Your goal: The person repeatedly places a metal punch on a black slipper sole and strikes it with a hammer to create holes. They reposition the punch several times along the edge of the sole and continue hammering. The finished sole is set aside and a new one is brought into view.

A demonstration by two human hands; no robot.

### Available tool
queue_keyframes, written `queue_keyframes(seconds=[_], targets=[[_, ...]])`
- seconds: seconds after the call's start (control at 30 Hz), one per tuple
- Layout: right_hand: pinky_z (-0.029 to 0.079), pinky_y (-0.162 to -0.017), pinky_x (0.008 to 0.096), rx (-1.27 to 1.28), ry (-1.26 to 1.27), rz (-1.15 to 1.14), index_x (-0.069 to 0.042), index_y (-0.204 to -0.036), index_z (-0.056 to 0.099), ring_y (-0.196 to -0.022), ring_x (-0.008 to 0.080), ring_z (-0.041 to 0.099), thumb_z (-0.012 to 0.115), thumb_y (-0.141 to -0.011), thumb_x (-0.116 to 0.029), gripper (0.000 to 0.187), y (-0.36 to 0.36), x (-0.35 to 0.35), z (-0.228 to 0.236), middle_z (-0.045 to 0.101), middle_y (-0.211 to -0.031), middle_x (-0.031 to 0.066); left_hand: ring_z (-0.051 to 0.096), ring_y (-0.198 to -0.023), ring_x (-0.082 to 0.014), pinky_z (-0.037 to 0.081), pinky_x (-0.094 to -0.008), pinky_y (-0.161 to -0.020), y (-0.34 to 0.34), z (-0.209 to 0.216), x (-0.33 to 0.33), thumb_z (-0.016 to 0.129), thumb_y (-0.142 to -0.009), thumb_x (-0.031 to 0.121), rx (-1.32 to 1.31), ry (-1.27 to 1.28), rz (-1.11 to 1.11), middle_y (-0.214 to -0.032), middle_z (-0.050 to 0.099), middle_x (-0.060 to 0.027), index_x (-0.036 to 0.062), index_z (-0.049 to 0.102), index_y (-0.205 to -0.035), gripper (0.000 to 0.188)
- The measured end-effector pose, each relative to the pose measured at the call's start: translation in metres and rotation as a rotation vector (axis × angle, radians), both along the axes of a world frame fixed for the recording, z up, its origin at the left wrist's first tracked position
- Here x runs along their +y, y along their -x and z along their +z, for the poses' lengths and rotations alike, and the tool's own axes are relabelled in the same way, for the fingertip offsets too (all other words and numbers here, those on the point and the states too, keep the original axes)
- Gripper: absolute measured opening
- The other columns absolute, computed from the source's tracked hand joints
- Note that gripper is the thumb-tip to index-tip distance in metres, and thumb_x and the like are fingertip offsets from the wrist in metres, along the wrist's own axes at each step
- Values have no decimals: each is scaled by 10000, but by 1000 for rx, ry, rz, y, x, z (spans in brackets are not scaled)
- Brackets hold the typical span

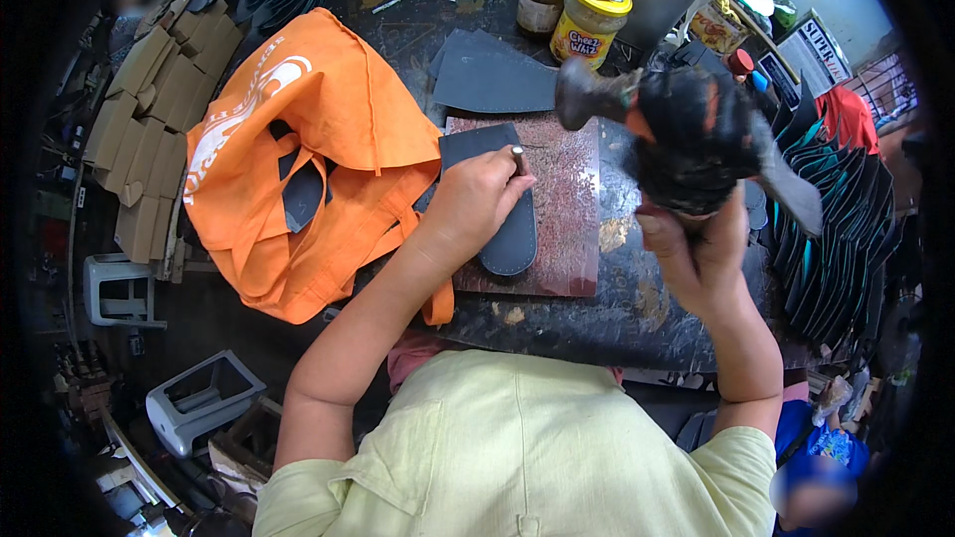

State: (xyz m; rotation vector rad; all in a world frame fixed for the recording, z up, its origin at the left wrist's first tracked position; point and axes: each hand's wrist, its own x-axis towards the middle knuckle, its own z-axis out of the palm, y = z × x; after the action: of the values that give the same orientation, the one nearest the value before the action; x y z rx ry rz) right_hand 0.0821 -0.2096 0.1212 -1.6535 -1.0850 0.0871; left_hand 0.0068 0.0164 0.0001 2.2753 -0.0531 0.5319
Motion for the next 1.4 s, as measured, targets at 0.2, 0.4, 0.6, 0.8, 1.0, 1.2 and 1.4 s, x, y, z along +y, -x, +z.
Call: queue_keyframes(seconds=[0.2,0.4,0.6,0.8,1.0,1.2,1.4], targets=[[539,-767,474,-297,587,61,-2,-1303,506,-934,486,683,776,-894,-55,494,-10,-4,6,701,-988,250,676,-855,-430,539,-498,-755,7,0,-5,714,-975,169,-4,-79,63,-898,679,-213,-11,636,-965,196],[562,-791,387,-342,234,-25,12,-1300,517,-868,304,733,760,-925,-12,447,-8,-8,9,727,-976,194,695,-841,-404,550,-461,-747,5,-2,-1,728,-960,142,28,-7,28,-912,699,-209,-30,660,-965,185],[559,-760,446,-313,638,38,0,-1250,529,-916,435,717,778,-905,-59,430,-3,-3,7,712,-979,235,668,-802,-440,535,-507,-726,11,-1,-11,732,-961,167,-90,-93,27,-877,679,-230,-29,643,-918,219],[557,-746,359,-303,345,8,23,-1306,526,-856,274,721,758,-930,-18,443,-4,-15,15,717,-961,151,670,-804,-432,539,-499,-728,10,1,-6,716,-978,184,-3,-48,34,-876,678,-222,-22,628,-930,230],[577,-761,434,-319,554,12,-35,-1227,522,-913,406,729,796,-888,-81,438,2,-6,3,728,-997,171,686,-841,-427,547,-486,-746,13,3,-11,716,-977,183,-55,-74,-8,-895,690,-228,-31,627,-957,232],[566,-772,384,-335,539,26,34,-1256,531,-901,336,736,779,-919,-29,423,1,-17,21,720,-994,211,686,-842,-431,545,-493,-746,16,5,-10,727,-970,176,90,-49,33,-891,688,-229,-34,638,-970,228],[574,-799,371,-196,506,42,18,-1293,531,-958,296,730,760,-942,-30,423,5,-10,8,732,-1024,187,678,-823,-436,537,-502,-727,17,0,-10,721,-977,181,-51,-97,-36,-880,682,-233,-32,627,-982,232]])
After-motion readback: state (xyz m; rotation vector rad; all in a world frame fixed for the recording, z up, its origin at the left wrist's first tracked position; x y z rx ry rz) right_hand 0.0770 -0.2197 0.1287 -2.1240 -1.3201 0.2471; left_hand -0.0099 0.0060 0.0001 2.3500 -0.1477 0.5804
